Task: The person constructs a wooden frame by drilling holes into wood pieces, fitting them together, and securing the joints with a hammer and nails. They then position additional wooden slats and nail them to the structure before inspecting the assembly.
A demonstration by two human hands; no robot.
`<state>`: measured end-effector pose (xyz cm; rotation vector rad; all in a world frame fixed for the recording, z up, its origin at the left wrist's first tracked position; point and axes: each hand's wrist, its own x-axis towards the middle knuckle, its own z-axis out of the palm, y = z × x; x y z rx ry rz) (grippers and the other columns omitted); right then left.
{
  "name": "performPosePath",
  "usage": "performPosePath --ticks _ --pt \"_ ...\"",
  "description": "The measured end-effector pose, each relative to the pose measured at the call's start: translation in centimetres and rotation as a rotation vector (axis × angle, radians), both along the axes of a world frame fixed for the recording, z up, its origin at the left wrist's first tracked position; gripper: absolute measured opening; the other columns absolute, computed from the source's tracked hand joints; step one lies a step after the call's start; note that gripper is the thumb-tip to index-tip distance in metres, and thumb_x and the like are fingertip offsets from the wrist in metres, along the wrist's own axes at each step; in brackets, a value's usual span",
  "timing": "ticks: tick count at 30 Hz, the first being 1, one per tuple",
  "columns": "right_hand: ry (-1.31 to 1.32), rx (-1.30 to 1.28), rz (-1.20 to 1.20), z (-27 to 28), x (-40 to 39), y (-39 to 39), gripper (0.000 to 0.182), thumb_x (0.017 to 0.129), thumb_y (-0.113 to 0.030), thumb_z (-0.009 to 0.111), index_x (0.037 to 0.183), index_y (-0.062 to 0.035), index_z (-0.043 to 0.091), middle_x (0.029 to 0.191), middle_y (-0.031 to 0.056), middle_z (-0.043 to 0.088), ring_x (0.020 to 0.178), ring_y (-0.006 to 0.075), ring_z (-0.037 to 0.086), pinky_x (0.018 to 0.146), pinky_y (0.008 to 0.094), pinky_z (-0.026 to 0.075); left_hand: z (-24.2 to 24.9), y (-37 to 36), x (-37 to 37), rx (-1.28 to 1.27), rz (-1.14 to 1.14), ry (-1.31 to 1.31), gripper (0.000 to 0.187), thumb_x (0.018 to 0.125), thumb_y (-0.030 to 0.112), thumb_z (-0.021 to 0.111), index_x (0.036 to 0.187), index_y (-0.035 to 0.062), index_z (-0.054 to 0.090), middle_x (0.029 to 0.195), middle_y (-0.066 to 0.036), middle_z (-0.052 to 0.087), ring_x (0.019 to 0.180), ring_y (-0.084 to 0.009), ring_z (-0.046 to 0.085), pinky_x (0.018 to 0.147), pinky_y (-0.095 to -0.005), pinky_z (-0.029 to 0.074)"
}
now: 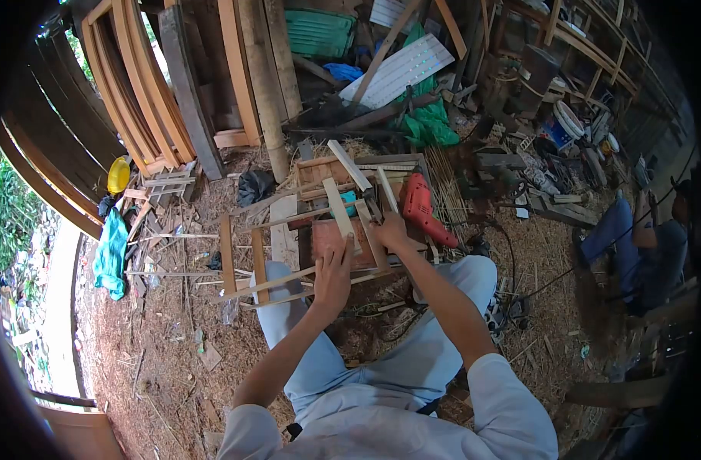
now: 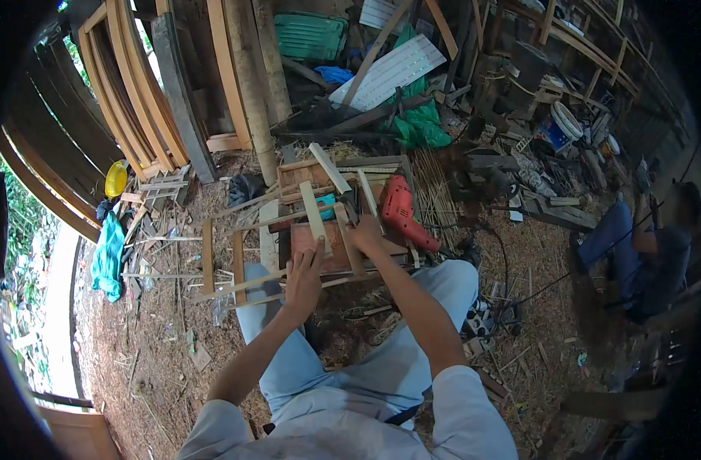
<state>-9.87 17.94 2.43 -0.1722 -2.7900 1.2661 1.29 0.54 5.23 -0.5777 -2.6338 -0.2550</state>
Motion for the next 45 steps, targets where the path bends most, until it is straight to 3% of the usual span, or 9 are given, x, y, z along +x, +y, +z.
performPosePath --ticks 7,13,16,18,28,31,37,40,45 --pt "0.057 0.187 -0.029 2.1 -0.3 -0.3 0.015 0.076 -0.017 0.068 0.086 -0.0055 0.068 0.084 0.0218 0.066 0.083 0.0424 0.063 0.074 0.0493 0.051 -4.5 0.0 0.5 -0.043 0.087 -0.047 0.069 0.078 0.002 0.059 0.142 -0.0007 0.036 0.120 -0.014 0.050 0.097 -0.0285 0.049 0.083 -0.0403 0.041" --pt "0.025 0.147 0.035 -0.2 -7.4 1.8 0.030 0.083 -0.023 0.059 0.093 0.0051 0.064 0.092 0.0296 0.064 0.090 0.0447 0.062 0.080 0.0525 0.049 -4.2 -0.3 0.2 0.077 0.067 -0.070 0.063 0.083 0.006 0.060 0.141 -0.0013 0.037 0.117 -0.019 0.050 0.103 -0.0341 0.050 0.085 -0.0445 0.042" --pt "0.168 -0.068 -0.026 0.5 -10.9 1.3 0.036 0.085 -0.029 0.054 0.093 0.0045 0.063 0.082 0.0264 0.065 0.083 0.0442 0.063 0.071 0.0519 0.046 -2.6 -1.0 0.1 0.117 0.049 -0.091 0.060 0.087 0.018 0.061 0.137 -0.0057 0.038 0.104 -0.017 0.053 0.089 -0.0279 0.049 0.077 -0.0393 0.041" --pt "-0.015 -0.047 -0.085 1.9 -12.3 1.1 0.042 0.086 -0.031 0.054 0.090 0.0100 0.062 0.083 0.0295 0.064 0.084 0.0431 0.064 0.072 0.0512 0.047 -2.2 -1.1 0.0 0.117 0.125 -0.030 0.057 0.087 0.021 0.062 0.132 -0.0080 0.043 0.094 -0.015 0.056 0.084 -0.0275 0.051 0.073 -0.0380 0.040" --pt "0.013 0.145 0.114 1.4 -14.2 -1.3 0.054 0.073 -0.044 0.075 0.077 0.0096 0.066 0.079 0.0298 0.065 0.077 0.0403 0.067 0.066 0.0456 0.050 -4.7 -2.3 -1.9 0.175 0.074 -0.008 0.052 0.087 0.024 0.063 0.126 -0.0077 0.049 0.091 -0.021 0.065 0.092 -0.0355 0.061 0.073 -0.0402 0.043" --pt "-0.047 0.131 0.084 1.8 -14.6 -0.7 0.048 0.075 -0.040 0.075 0.076 0.0075 0.066 0.073 0.0217 0.066 0.066 0.0318 0.066 0.060 0.0432 0.048 -5.0 -2.0 -1.8 0.132 0.072 0.075 0.050 0.089 0.030 0.063 0.121 -0.0068 0.051 0.089 -0.014 0.063 0.079 -0.0259 0.059 0.068 -0.0361 0.042" --pt "-0.165 -0.119 0.058 4.1 -10.0 2.7 0.034 0.080 -0.031 0.074 0.078 0.0014 0.064 0.065 0.0030 0.057 0.056 0.0134 0.050 0.052 0.0352 0.040 -4.4 -3.1 -0.9 0.173 -0.032 -0.317 0.036 0.088 0.032 0.063 0.114 0.0088 0.056 0.087 -0.010 0.062 0.078 -0.0265 0.064 0.075 -0.0370 0.050" --pt "-0.052 -0.151 0.070 3.1 -7.0 4.0 0.041 0.077 -0.033 0.074 0.076 0.0073 0.064 0.064 0.0143 0.063 0.062 0.0245 0.063 0.059 0.0389 0.046 -4.5 -3.8 -1.3 0.065 -0.277 -0.301 0.035 0.088 0.020 0.062 0.122 0.0189 0.055 0.090 -0.009 0.058 0.086 -0.0255 0.064 0.079 -0.0357 0.053" --pt "0.033 -0.259 0.060 2.9 -2.7 5.4 0.036 0.080 -0.030 0.072 0.075 0.0040 0.062 0.059 0.0083 0.056 0.055 0.0194 0.053 0.056 0.0380 0.041 -4.1 -3.7 -1.8 -0.128 -0.393 -0.180 0.055 0.078 0.011 0.064 0.130 0.0283 0.053 0.095 -0.006 0.053 0.090 -0.0235 0.060 0.069 -0.0350 0.055"
